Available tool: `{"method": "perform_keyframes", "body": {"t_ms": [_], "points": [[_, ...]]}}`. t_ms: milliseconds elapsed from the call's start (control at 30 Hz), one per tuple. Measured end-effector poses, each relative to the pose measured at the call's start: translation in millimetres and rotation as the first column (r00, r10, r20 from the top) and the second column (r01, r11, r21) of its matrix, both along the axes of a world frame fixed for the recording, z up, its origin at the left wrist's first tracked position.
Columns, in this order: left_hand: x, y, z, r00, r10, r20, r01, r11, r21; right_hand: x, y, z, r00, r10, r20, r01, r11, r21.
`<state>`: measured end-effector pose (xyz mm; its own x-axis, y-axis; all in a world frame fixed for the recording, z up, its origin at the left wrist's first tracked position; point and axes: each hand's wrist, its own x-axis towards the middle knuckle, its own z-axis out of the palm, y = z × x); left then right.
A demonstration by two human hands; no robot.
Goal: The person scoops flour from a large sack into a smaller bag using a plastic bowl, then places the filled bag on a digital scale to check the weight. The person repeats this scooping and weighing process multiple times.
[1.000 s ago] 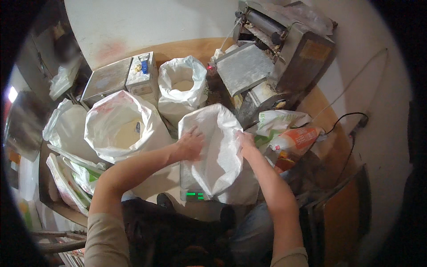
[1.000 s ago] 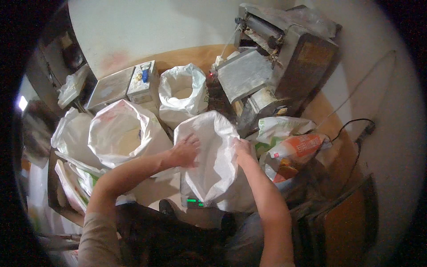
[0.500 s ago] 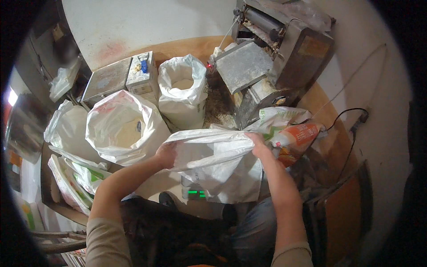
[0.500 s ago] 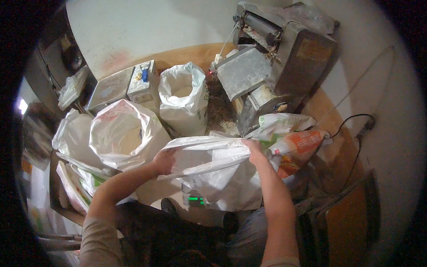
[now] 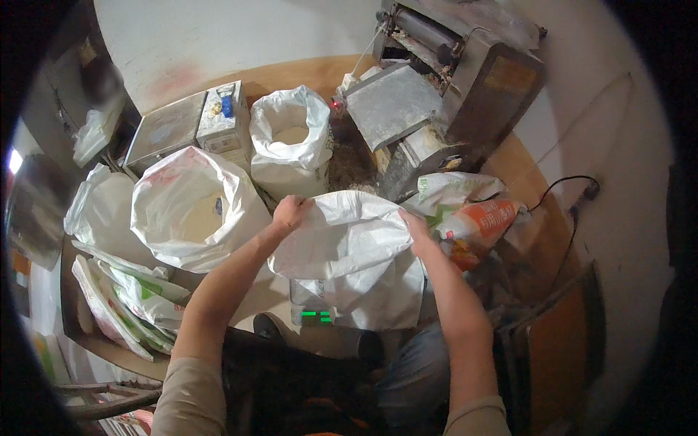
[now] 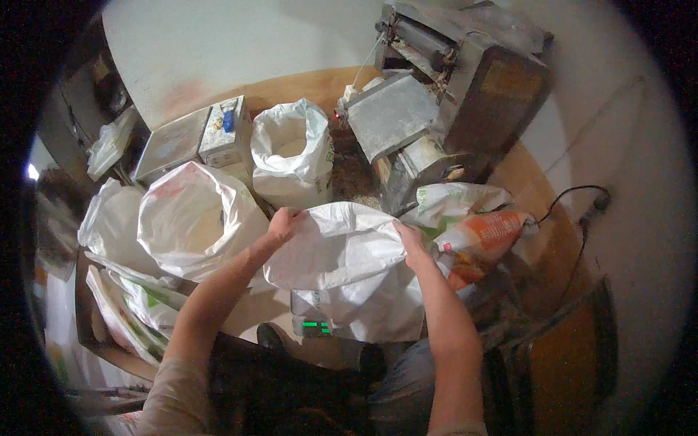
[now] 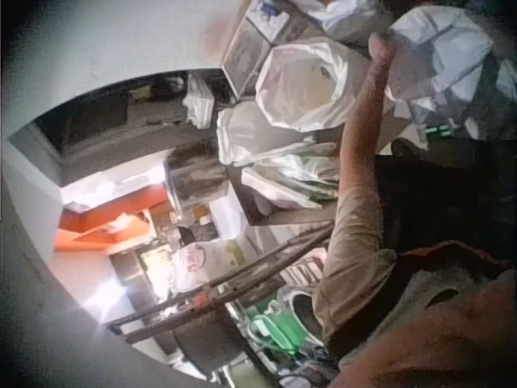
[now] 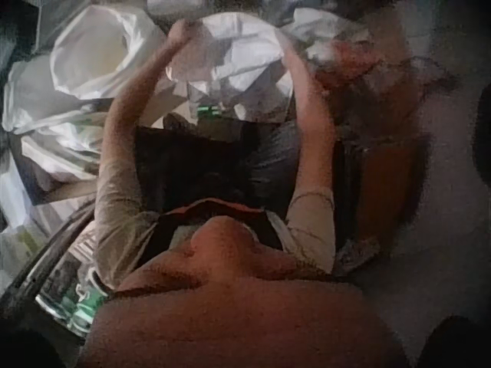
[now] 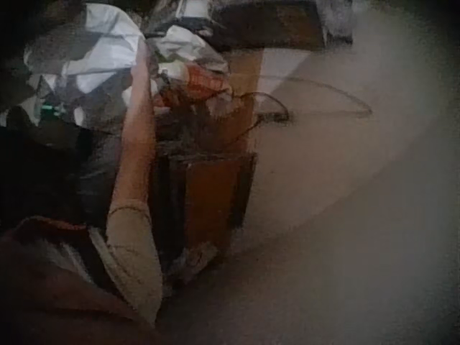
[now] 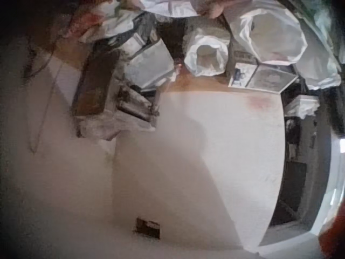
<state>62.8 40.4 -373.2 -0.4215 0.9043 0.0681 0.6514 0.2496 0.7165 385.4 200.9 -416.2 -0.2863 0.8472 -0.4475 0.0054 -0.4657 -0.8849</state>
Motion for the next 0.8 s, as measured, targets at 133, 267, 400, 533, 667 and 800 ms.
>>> {"method": "perform_keyframes", "body": {"t_ms": [133,267,400,533,667,800], "points": [[-14,8,11,0.816,0.208,0.539,-0.179,0.978,-0.106,17,-2,8,0.985,0.137,0.101,-0.149,0.981,0.123],[-5,19,30,0.675,0.333,0.658,-0.247,0.943,-0.224,29,7,1,0.882,0.14,0.449,-0.293,0.91,0.292],[-33,10,-11,0.818,0.431,0.382,-0.391,0.902,-0.183,-17,-32,31,0.685,-0.486,0.543,-0.423,0.341,0.839],[-10,11,8,0.883,0.437,0.169,-0.414,0.897,-0.157,-54,-61,57,0.544,0.097,0.834,-0.824,0.253,0.508],[27,-1,20,0.87,0.35,-0.348,-0.345,0.935,0.079,-63,-111,27,0.002,0.408,0.913,-0.998,0.058,-0.024],[70,-34,38,0.518,-0.665,-0.538,0.626,0.723,-0.291,-49,-124,-3,-0.144,0.327,0.934,-0.986,-0.125,-0.109]]}}
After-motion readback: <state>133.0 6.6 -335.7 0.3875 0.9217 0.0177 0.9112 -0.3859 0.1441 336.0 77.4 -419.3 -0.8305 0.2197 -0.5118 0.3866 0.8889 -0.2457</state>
